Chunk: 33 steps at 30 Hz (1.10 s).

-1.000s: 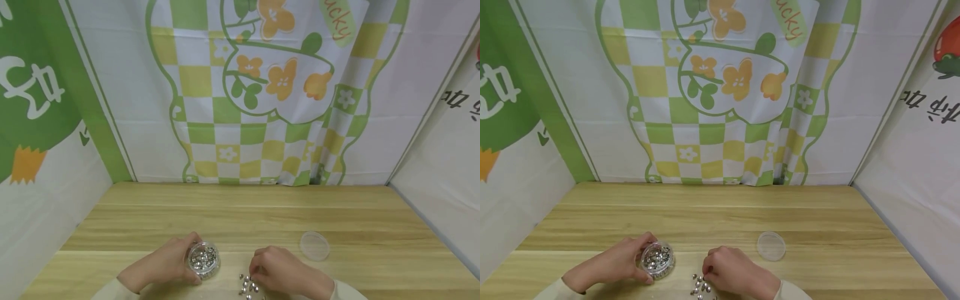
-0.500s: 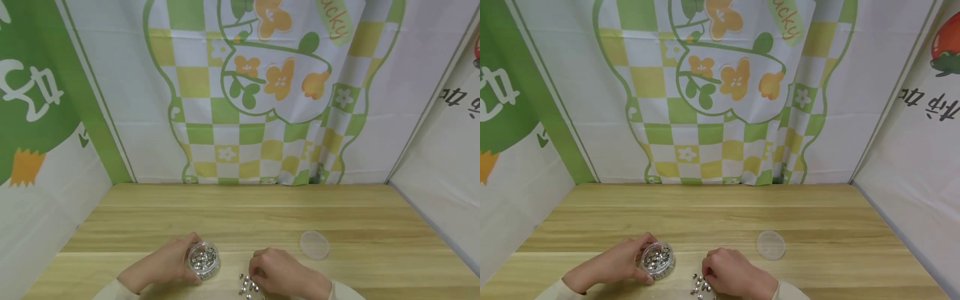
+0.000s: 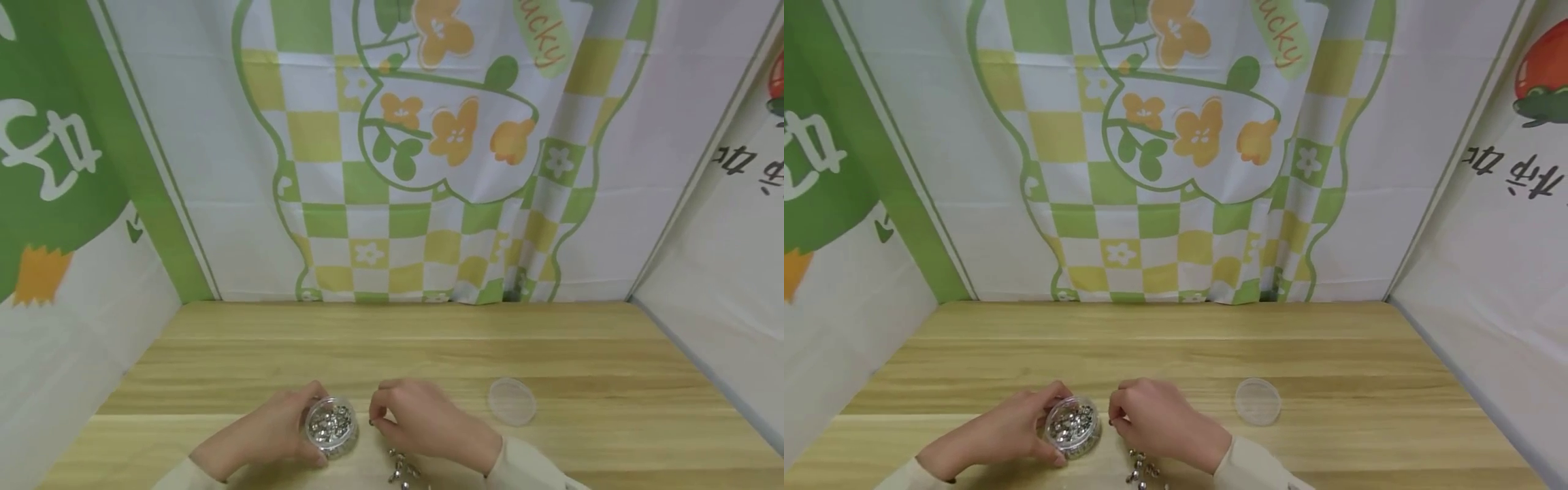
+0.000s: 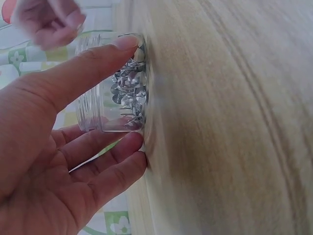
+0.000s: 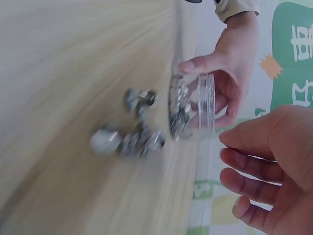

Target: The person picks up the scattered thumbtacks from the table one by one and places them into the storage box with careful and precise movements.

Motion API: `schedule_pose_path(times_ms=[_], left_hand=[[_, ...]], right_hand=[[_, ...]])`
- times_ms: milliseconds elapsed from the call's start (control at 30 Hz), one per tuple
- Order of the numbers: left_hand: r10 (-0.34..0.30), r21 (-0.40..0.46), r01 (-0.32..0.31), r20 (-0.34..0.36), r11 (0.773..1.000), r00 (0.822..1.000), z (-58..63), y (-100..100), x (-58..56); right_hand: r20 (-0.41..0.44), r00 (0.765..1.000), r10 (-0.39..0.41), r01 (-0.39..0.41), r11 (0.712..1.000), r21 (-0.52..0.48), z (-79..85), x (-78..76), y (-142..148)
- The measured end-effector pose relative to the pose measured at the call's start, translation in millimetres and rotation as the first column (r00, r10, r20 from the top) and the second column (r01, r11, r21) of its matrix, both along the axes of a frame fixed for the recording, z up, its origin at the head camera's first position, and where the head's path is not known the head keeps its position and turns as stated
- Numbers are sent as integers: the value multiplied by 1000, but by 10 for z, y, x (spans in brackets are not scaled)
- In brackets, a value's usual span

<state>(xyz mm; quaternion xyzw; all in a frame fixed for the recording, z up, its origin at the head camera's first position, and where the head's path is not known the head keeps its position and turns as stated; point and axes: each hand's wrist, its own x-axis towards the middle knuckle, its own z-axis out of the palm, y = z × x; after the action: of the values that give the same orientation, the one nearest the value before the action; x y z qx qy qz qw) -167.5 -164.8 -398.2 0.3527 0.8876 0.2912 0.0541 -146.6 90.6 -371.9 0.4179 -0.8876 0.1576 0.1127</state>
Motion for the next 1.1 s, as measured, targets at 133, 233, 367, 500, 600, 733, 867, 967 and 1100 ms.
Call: schedule_pose_path(times_ms=[133, 233, 367, 500, 600, 733, 867, 967, 1100], left_hand=[[-6, -4, 6, -8, 1000, 1000, 12, -6, -6], [-7, -9, 7, -6, 1000, 1000, 13, 10, -16], [-1, -20, 1, 0, 1000, 1000, 10, 24, -20], [4, -24, -3, 10, 1000, 1000, 11, 18, -14], [3, -25, -3, 14, 1000, 1000, 13, 13, -12], [6, -31, -6, 11, 1000, 1000, 15, 12, -15], [11, -32, -11, -3, 999, 1000, 9, 7, -12], [12, -28, -12, -11, 1000, 1000, 8, -3, -5], [13, -25, -13, 3, 1000, 1000, 15, -26, -3]], right_hand=[[-51, 999, -12, 11, 1000, -25, 26, -80, -240], [-67, 998, -7, 4, 999, -41, 29, -130, -376], [-59, 998, -9, 7, 999, -39, 11, -170, -494], [-30, 999, -20, 19, 999, -34, -15, -193, -557], [-18, 1000, -22, 21, 999, -33, -31, -202, -577], [-14, 1000, -25, 25, 999, -30, -44, -201, -586], [-9, 999, -41, 41, 999, -13, -52, -187, -591], [-2, 999, -40, 40, 999, -11, -55, -176, -585], [-41, 999, -6, 5, 1000, -25, -26, -138, -522]])
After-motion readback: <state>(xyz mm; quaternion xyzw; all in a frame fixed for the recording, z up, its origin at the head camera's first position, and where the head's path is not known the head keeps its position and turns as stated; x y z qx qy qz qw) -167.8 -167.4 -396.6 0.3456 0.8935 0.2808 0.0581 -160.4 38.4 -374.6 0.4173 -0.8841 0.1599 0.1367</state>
